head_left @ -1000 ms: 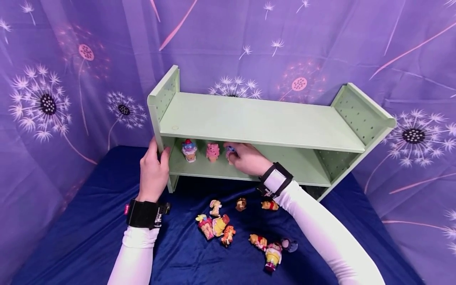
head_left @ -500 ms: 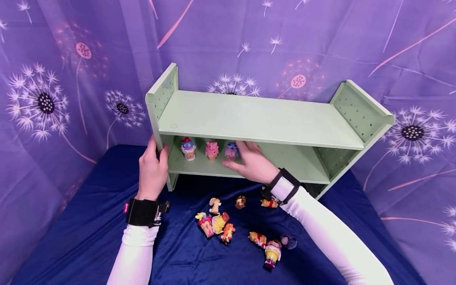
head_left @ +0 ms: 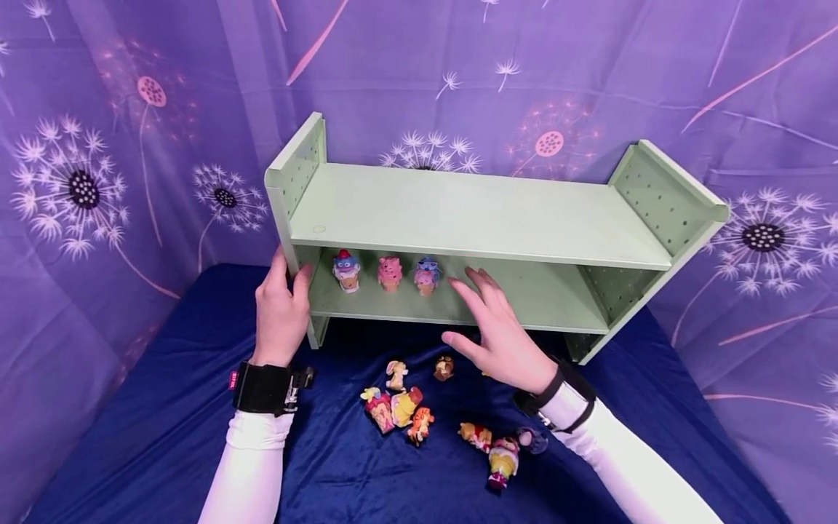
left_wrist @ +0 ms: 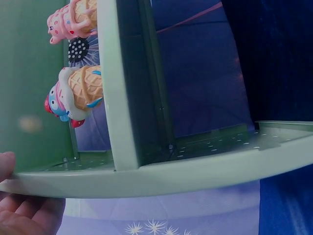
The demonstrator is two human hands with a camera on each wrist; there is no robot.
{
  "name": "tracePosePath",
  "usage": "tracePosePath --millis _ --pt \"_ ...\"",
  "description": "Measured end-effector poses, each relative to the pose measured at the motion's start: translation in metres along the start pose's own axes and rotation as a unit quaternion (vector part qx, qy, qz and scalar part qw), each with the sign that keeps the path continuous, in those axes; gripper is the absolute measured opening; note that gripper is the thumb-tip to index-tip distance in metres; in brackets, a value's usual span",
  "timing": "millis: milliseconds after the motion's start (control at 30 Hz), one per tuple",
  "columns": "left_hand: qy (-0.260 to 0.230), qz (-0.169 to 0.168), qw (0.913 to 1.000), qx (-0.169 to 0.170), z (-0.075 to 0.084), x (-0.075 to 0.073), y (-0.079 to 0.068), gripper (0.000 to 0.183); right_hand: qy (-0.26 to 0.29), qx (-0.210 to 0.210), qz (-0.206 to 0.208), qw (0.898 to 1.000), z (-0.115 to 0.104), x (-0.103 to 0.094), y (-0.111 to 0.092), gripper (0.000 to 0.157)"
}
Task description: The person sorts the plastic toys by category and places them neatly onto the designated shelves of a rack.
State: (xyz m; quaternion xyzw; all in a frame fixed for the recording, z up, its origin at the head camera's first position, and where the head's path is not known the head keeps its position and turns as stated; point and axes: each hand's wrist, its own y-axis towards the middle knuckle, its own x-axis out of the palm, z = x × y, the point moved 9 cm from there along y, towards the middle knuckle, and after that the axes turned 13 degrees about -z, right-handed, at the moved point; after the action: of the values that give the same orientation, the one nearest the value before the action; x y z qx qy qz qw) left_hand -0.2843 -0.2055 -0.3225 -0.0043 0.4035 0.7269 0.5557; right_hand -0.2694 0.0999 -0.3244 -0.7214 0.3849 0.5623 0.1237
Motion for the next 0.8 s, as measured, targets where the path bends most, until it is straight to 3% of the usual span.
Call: tracePosePath --millis 233,500,800 --pt "0.005 0.0 1.0 0.004 0.0 0.0 0.0 0.045 0.024 0.014 -0.008 1.0 0.02 0.015 -0.037 0.069" --pt "0.007 0.005 1.0 0.001 0.0 0.002 0.001 0.044 0.0 -0.009 0.079 0.997 0.021 -0.003 -0.07 0.047" --pt "0.008 0.01 0.9999 0.001 -0.001 -0.001 0.0 0.041 0.002 0.005 0.031 1.0 0.028 0.008 -0.093 0.046"
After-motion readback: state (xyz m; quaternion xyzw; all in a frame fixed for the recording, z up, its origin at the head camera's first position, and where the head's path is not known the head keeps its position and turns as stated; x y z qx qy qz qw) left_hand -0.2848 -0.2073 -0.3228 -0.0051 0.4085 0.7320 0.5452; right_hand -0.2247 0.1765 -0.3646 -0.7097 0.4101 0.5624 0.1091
